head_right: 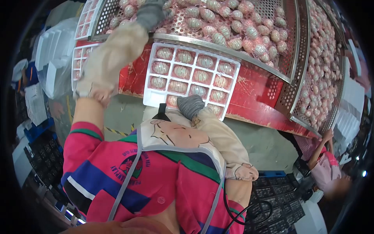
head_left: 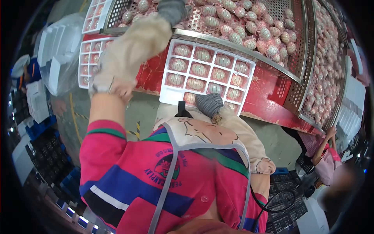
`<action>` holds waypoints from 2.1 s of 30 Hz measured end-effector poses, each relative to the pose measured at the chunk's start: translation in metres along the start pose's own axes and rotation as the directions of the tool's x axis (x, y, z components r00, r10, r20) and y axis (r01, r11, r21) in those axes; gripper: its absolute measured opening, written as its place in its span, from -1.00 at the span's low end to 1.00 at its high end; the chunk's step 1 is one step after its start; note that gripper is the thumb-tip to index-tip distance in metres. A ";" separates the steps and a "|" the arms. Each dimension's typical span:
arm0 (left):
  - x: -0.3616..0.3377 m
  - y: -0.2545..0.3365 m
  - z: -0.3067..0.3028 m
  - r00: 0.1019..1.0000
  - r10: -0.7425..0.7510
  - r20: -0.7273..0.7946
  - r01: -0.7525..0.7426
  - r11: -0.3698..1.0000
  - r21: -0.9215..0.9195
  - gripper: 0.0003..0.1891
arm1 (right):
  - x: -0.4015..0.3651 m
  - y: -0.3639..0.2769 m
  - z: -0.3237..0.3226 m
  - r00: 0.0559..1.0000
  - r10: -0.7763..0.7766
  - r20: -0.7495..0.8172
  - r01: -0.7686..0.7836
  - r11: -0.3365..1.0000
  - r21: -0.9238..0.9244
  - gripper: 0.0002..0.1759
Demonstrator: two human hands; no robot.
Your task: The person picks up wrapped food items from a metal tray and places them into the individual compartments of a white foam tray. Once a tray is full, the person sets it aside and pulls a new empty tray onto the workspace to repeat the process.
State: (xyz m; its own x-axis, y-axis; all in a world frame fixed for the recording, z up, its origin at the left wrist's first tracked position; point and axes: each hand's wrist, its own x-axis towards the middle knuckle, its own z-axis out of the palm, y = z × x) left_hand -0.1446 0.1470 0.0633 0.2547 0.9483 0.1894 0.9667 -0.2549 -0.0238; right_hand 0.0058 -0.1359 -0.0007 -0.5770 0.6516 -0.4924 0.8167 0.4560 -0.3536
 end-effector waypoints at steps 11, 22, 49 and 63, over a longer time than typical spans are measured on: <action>0.016 -0.004 0.003 0.990 -0.135 -0.036 0.123 0.962 -0.243 -0.63 | -0.045 -0.003 0.017 0.865 0.345 -0.364 -0.159 0.877 0.454 -0.66; -0.173 -0.033 -0.040 0.924 0.366 0.114 -0.149 0.617 -0.773 -0.43 | -0.043 0.006 -0.004 0.845 0.147 -0.514 0.084 0.913 0.400 -0.73; -0.302 -0.027 -0.024 0.886 0.058 0.459 0.058 0.970 -0.234 -0.62 | 0.068 -0.061 -0.010 0.978 -0.206 -0.042 0.199 0.970 -0.139 -0.69; -0.295 -0.044 0.007 0.952 -0.045 0.303 0.235 0.741 -0.629 -0.60 | -0.024 -0.013 -0.030 0.891 0.115 -0.439 0.098 0.895 0.434 -0.52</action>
State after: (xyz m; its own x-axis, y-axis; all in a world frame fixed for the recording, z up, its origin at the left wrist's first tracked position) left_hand -0.2619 -0.1205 0.0014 0.2064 0.9716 -0.1158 0.7602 -0.0847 0.6441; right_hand 0.0093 -0.1387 0.0394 -0.4173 0.8994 -0.1300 0.6719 0.2090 -0.7105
